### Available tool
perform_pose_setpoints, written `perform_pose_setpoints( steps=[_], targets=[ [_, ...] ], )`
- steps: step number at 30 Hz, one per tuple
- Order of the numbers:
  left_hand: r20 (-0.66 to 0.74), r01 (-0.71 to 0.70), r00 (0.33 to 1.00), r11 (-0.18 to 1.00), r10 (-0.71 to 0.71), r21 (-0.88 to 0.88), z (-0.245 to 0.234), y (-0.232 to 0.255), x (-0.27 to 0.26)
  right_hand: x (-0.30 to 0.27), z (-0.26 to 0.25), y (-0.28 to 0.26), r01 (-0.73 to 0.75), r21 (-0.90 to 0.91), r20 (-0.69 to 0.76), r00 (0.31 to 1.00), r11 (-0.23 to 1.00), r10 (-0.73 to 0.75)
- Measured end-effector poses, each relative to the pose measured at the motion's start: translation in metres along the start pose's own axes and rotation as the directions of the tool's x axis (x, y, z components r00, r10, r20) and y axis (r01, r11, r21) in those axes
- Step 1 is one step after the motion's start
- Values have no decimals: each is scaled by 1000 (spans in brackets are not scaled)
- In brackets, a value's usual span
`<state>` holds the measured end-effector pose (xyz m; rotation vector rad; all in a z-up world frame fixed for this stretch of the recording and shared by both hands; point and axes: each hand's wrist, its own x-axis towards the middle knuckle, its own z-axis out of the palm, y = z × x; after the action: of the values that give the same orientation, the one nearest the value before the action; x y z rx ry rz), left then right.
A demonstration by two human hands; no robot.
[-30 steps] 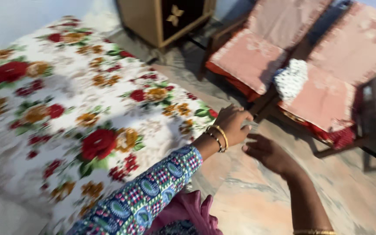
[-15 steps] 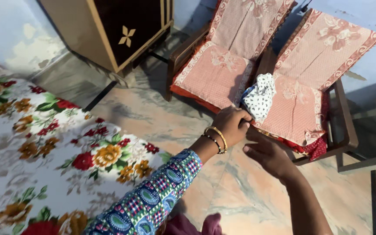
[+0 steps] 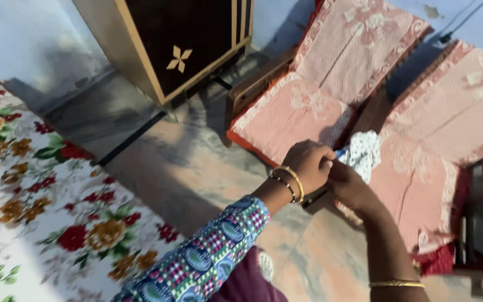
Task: The person repeatedly fluffs and adjusts a white pillow on a floral bedsheet by hand, pressing and smoothing the surface. The person then picks up a patterned cloth, unfolds it, and places it on the bed.
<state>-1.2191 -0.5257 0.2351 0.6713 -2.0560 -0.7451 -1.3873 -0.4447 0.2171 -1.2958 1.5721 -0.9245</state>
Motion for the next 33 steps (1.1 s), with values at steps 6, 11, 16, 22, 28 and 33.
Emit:
perform_pose_setpoints(
  steps=[6, 11, 16, 22, 28, 33],
  targets=[
    [15, 77, 997, 996, -77, 34, 63, -31, 63, 86, -46, 113, -13, -14, 60, 998, 1000, 14],
    [82, 177, 980, 982, -182, 63, 108, -61, 76, 123, -68, 201, 114, -576, 232, 972, 809, 29],
    [96, 220, 970, 975, -222, 35, 133, -87, 68, 128, -69, 227, -376, -647, -55, 891, 664, 451],
    [214, 352, 905, 929, -369, 114, 124, -99, 66, 134, -76, 222, -171, -931, 12, 867, 321, 498],
    [297, 498, 799, 852, -523, 161, 101, -104, 39, 150, -92, 282, 69, -988, 136, 811, 137, 570],
    [366, 628, 688, 766, -627, 133, 85, -91, 3, 139, -108, 342, 170, -978, 205, 902, 122, 381]
  ],
)
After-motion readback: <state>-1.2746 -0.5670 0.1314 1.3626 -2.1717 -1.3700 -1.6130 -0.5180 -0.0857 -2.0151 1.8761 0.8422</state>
